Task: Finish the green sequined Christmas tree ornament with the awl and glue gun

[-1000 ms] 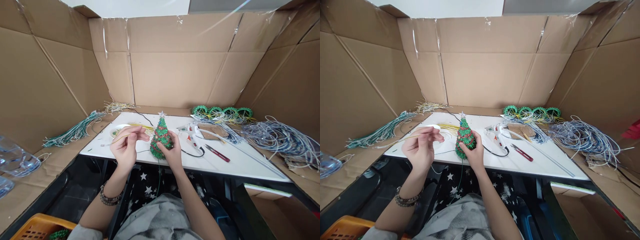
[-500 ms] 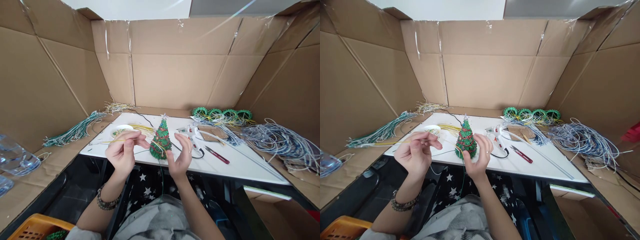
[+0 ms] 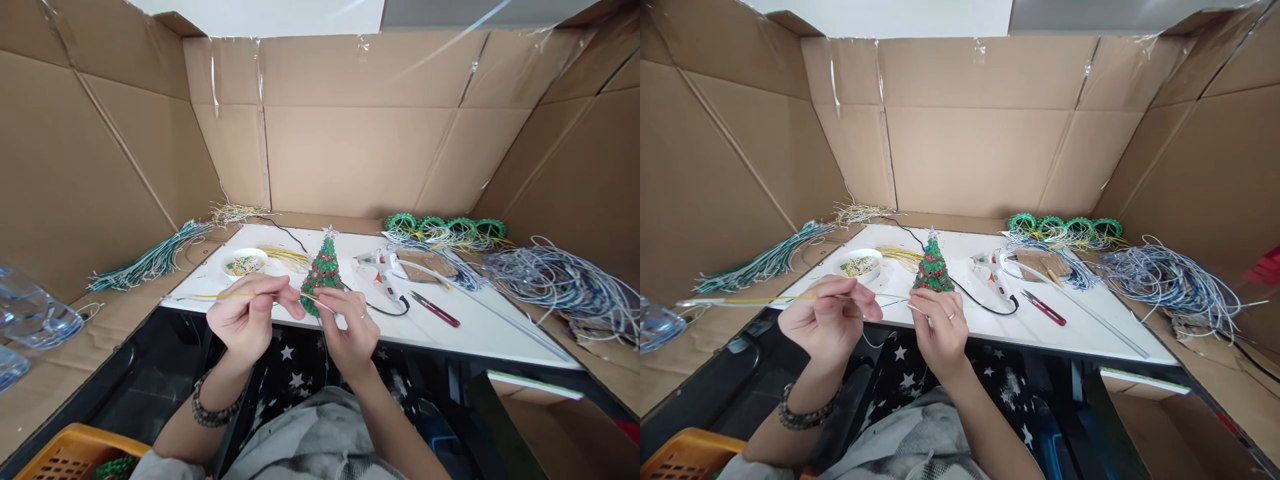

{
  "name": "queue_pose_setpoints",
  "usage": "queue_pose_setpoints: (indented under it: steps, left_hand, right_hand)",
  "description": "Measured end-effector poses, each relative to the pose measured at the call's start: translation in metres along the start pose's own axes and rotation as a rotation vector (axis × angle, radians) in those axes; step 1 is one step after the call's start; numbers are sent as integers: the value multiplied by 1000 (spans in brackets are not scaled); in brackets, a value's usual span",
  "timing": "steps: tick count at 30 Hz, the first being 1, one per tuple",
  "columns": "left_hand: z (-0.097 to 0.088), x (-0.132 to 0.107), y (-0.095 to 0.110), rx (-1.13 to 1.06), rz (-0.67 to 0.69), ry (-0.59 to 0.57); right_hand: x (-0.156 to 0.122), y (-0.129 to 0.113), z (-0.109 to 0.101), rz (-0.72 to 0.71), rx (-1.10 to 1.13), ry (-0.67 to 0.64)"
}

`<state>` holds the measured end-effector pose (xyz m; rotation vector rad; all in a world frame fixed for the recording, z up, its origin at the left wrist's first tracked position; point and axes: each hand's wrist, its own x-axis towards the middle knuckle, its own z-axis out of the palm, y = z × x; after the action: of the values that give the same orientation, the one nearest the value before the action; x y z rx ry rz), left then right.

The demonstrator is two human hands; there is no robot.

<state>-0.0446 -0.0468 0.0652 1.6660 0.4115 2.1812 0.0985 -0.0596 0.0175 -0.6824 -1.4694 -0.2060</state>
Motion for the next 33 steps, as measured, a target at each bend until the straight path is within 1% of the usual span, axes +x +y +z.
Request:
queue_pose_setpoints:
  steps: [3,5,6,8,9,12,16,18,21,24,26,28,30,33]
  left_hand:
    - [2,1,3,-21,68,-45]
    - [1,3,2,-32,48,-15]
    - [0,3,0,-33,35,0]
    - [-2,4,-3,-29,26,18]
    - [-3,5,-5,-28,30,18]
    - [-5,7,-9,-29,42,6]
    - [-1,10,-10,-88,14,10]
    - [3,11,-9,-148,-6,18]
    - [6,12,-9,-190,-16,20]
    - [4,13,-10,-139,3,33]
    - [1,13,-11,-97,20,48]
    - [-1,13,-13,-60,37,54]
    - [-3,13,-14,-26,56,50]
    - [-4,13,-16,-32,63,46]
  right_hand:
    - [1,-2,-4,116,244,-73]
    - [0,-4,-6,176,448,-136]
    - [-1,-5,-6,217,550,-145]
    - [-4,-5,-6,336,709,-111]
    - [-4,-5,-6,400,752,-83]
    - [-5,-4,-6,532,772,-22]
    - [-1,-5,-6,590,751,14]
    - [1,-7,-6,601,756,-4]
    - [2,-9,-5,649,767,-89]
    - [-1,-8,-4,698,844,-125]
    - [-3,-7,-4,705,919,-131]
    - [-3,-8,-4,696,944,-142]
    - [-2,-11,-4,705,902,-133]
    - [2,-15,-3,768,797,-94]
